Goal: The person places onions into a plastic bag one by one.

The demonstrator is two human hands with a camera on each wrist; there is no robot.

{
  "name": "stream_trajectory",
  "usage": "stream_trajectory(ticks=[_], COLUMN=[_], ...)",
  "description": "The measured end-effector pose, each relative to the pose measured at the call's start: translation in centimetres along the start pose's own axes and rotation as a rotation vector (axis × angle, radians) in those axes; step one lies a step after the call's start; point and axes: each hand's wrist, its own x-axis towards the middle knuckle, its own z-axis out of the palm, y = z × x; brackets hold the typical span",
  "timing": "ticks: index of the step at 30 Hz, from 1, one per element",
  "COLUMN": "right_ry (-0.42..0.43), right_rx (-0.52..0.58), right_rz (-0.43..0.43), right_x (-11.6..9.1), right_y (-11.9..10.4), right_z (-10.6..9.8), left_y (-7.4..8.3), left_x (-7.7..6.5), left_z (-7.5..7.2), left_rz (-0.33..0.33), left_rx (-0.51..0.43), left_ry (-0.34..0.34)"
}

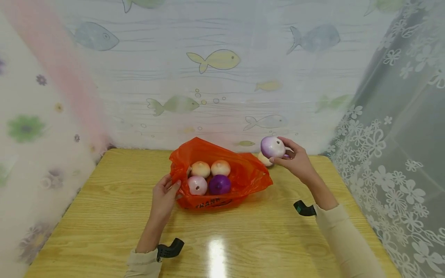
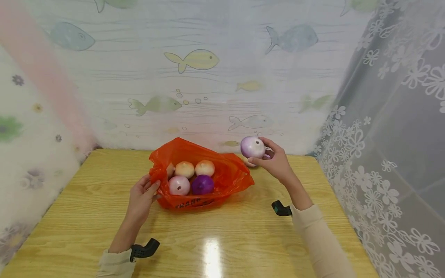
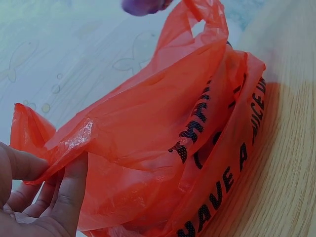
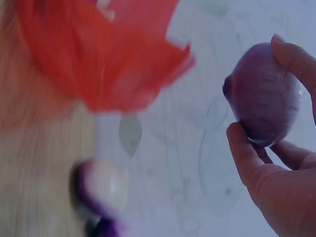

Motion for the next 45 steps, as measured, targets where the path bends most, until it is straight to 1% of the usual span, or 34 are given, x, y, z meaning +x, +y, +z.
stream_trajectory(ticks=[5, 8, 12, 16, 19, 23, 30, 36, 41, 45], right_ry=[-0.149, -0.231, -0.316, -0.363, -0.389, -0.427, -0.498, -0.493, -0.475, -0.463], right_rx=[0.019, 0.027, 0.022, -0.053, -0.122, -0.177, -0.203, -0.258, -0.271, -0.288], right_rz=[-0.038, -0.043, -0.028, -0.028, -0.037, -0.040, -0.099, -0.085, -0.080, -0.099], right_x=[-0.2, -0.2, 0.8, 2.4, 3.6, 5.2, 8.0, 9.6, 10.7, 11.3], right_y=[-1.9, -2.7, -2.6, -2.0, -1.7, -1.3, -0.4, 0.3, 0.8, 0.9], right_z=[3.2, 5.2, 8.0, 10.3, 11.8, 13.5, 16.2, 17.5, 18.3, 18.5], left_y=[-0.1, -0.1, -0.2, -0.2, -0.2, -0.2, -0.2, -0.3, -0.4, -0.4], left_x=[0.0, 0.1, 0.2, 0.2, 0.2, 0.2, 0.1, 0.0, 0.0, -0.1], left_z=[0.0, -0.1, -0.2, -0.2, -0.2, -0.1, 0.0, -0.1, 0.0, 0.1], left_rz=[0.014, 0.019, 0.009, -0.001, -0.001, -0.004, 0.009, 0.008, 0.006, 0.002], left_rx=[-0.005, 0.002, 0.004, 0.003, 0.001, -0.003, -0.002, -0.010, -0.006, -0.003], left_ry=[0.009, 0.009, 0.006, 0.004, 0.002, 0.000, -0.008, -0.006, -0.018, -0.019])
